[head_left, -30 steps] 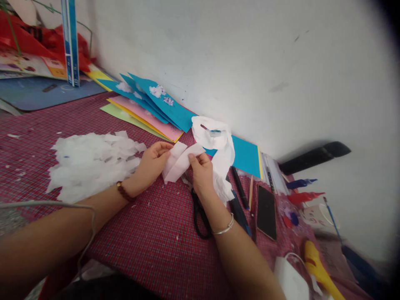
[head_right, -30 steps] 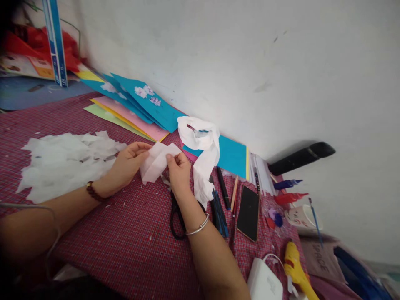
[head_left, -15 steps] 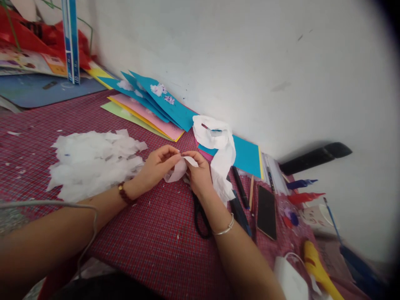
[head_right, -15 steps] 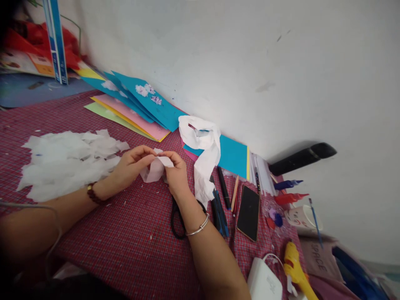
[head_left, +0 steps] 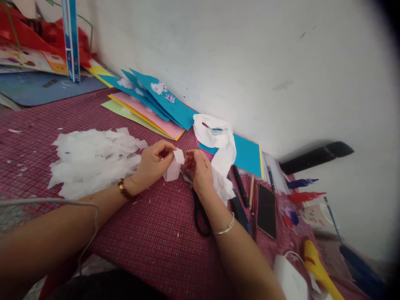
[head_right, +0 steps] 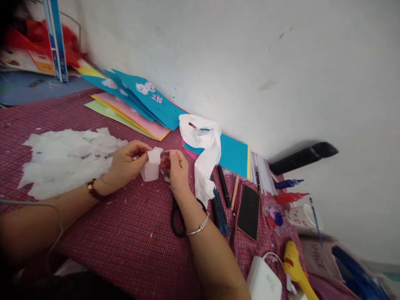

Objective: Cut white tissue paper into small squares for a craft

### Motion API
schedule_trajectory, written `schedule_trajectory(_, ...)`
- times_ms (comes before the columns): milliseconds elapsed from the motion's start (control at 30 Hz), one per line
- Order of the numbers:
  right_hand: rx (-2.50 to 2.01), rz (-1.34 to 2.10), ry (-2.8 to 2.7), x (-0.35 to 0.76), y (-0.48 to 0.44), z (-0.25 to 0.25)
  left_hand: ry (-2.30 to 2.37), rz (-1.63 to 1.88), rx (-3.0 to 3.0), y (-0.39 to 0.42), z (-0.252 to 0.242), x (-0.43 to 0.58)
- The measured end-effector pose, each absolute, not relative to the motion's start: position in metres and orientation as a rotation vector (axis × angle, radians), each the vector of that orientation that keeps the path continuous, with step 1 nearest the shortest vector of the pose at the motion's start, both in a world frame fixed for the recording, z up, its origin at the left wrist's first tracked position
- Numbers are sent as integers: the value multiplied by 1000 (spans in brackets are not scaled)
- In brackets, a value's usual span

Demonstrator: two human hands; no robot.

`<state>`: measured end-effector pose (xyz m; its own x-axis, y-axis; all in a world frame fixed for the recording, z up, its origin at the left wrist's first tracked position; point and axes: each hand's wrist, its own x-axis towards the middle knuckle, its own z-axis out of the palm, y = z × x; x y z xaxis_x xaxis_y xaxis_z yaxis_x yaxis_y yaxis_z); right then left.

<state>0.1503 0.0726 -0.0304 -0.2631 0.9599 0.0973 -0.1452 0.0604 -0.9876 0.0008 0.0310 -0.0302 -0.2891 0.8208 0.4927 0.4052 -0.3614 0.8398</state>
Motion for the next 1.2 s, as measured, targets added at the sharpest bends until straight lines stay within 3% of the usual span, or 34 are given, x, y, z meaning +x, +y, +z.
schedule_trajectory(267, -795, 1721, -1412, 148, 63, -25, 1552, 1701, 1442, 34, -24, 1)
schedule_trajectory(633, -826, 1722, -1302, 147, 67, -28, 1510, 1649, 1529, 37, -33, 2)
schedule_trajectory(1200, -910, 1171, -1547, 149, 76, -32, 1513, 1481, 1656, 33, -26, 7)
